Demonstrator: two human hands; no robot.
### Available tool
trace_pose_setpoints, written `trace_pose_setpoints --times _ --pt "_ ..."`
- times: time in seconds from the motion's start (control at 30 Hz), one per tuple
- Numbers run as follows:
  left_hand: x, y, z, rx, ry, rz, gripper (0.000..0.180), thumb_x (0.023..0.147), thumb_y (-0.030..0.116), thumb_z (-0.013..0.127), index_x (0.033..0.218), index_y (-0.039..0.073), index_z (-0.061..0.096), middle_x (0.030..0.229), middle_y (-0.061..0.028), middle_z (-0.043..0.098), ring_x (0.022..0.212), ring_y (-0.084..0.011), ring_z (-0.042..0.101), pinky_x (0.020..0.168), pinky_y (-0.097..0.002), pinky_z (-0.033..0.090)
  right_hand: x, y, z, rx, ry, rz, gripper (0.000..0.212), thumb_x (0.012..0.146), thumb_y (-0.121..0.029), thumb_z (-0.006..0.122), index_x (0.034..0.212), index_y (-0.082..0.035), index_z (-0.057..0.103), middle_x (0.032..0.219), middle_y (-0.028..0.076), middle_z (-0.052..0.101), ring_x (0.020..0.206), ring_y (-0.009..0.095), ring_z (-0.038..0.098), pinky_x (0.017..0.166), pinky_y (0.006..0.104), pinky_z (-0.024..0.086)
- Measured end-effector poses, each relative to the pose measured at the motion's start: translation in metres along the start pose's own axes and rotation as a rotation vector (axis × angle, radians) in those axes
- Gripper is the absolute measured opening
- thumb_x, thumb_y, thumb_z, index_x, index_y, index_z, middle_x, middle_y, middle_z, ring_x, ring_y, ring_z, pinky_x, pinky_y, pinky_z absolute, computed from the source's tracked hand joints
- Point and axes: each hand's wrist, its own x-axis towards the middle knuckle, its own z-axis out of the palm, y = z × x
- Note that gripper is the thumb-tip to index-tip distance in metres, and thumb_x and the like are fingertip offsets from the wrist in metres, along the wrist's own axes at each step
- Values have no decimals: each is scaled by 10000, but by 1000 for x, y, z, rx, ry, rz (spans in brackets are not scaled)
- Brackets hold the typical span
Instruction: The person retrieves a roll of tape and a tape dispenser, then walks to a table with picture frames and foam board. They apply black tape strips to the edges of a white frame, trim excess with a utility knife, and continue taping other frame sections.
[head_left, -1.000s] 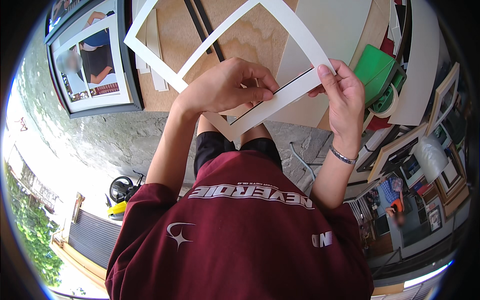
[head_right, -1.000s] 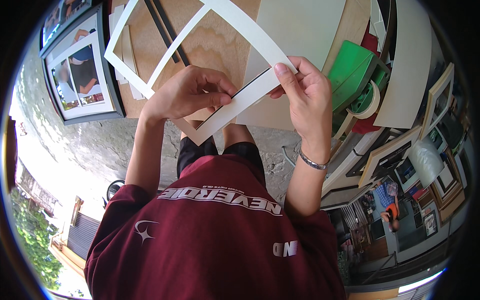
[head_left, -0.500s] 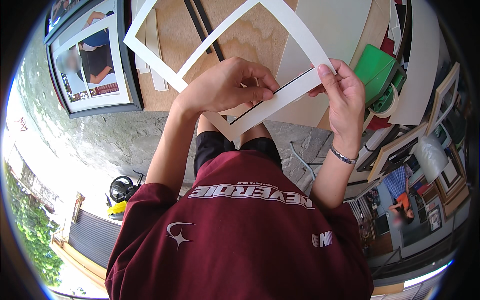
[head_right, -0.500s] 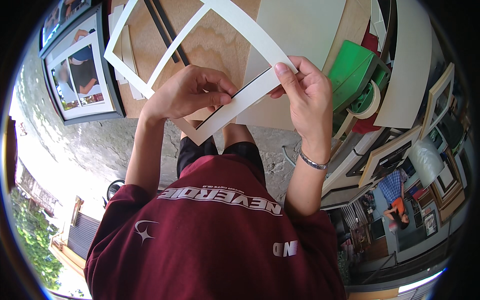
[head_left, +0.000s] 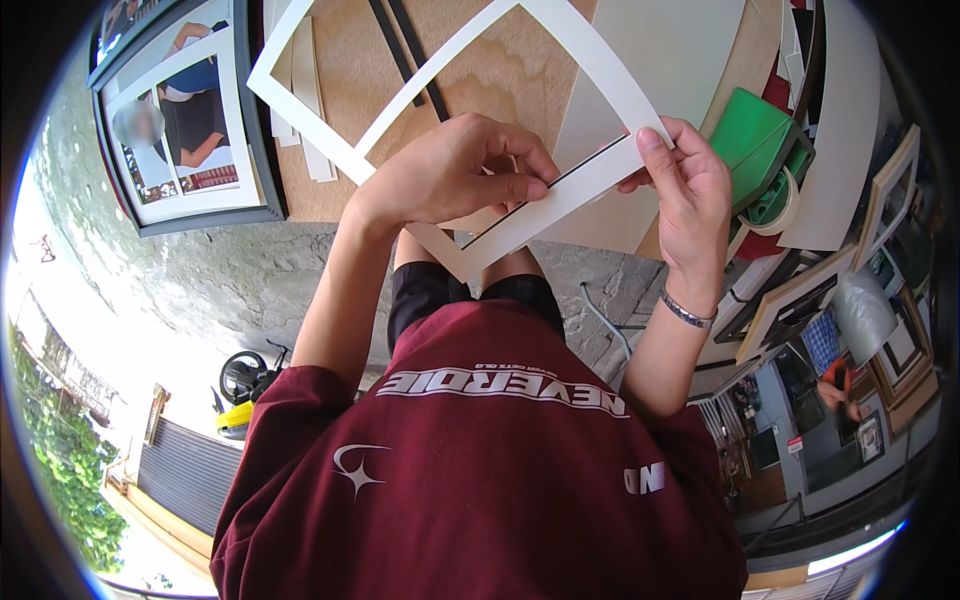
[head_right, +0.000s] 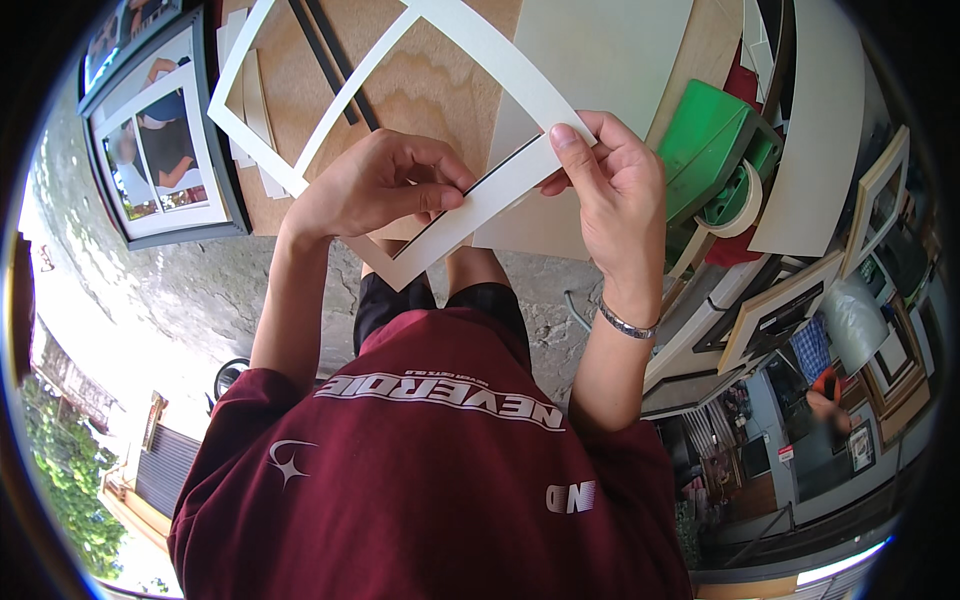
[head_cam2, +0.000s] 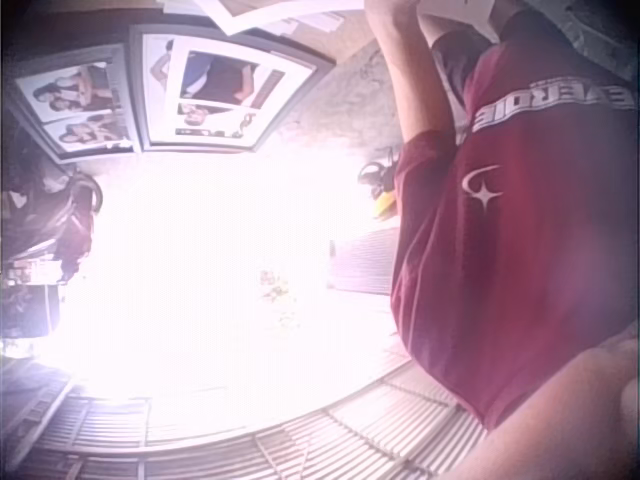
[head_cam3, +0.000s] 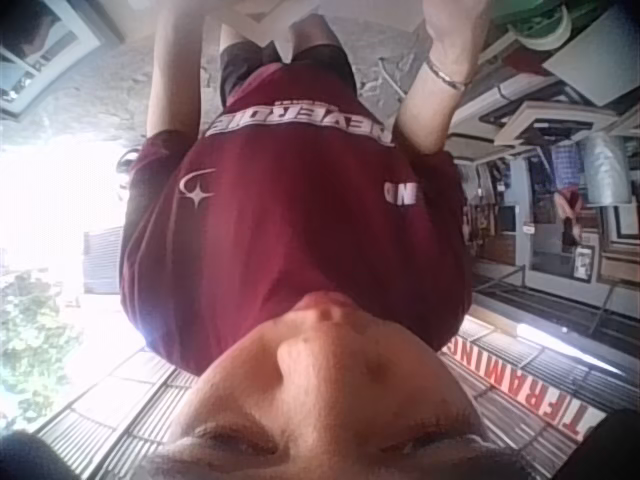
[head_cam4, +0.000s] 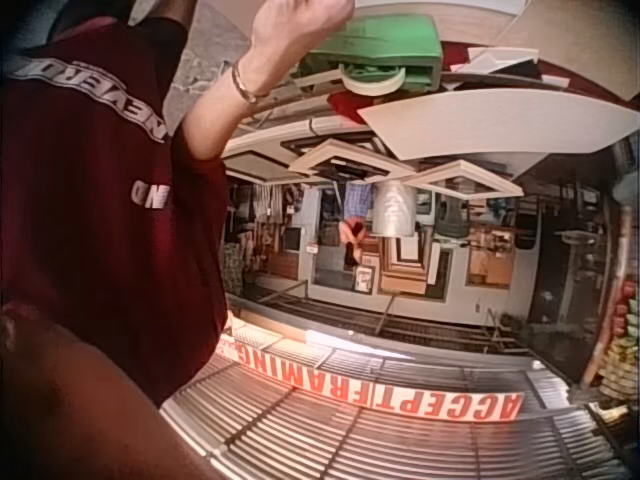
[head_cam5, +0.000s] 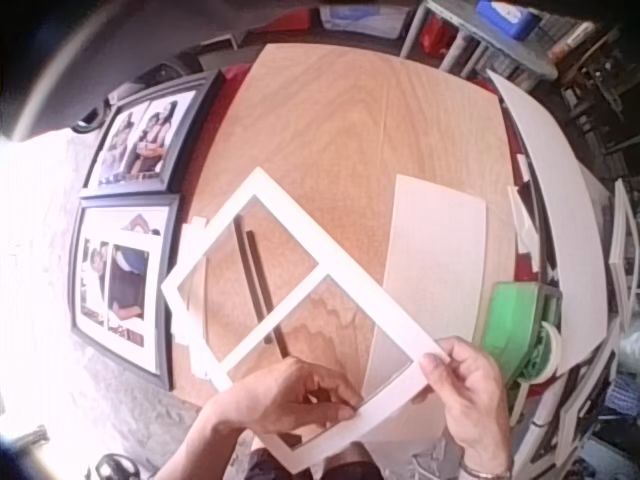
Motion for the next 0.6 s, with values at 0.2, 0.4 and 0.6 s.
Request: trace_pose_setpoints --times 0.2,0.4,0.6 --pt "0 2 0 -1 -6 -7 209 966 146 728 1119 4 728 919 -74 753 817 -132 723 733 -272 607 0 1 0 -5 -2 0 271 1046 -227 640 1102 34 689 931 63 717 768 98 652 646 254 546" --pt "-1 3 -1 10 -9 -14 199 973 121 714 1123 -9 722 923 -69 751 819 -121 719 738 -262 606 0 2 0 6 -9 5 267 1046 -225 639 1103 31 690 930 60 717 769 98 652 646 254 546" --pt "-2 6 -1 36 -17 -7 188 994 75 680 1138 -44 707 936 -71 752 829 -101 716 746 -246 610 0 1 1 -1 -2 7 265 1045 -224 642 1103 29 691 934 57 716 770 97 651 645 255 547"
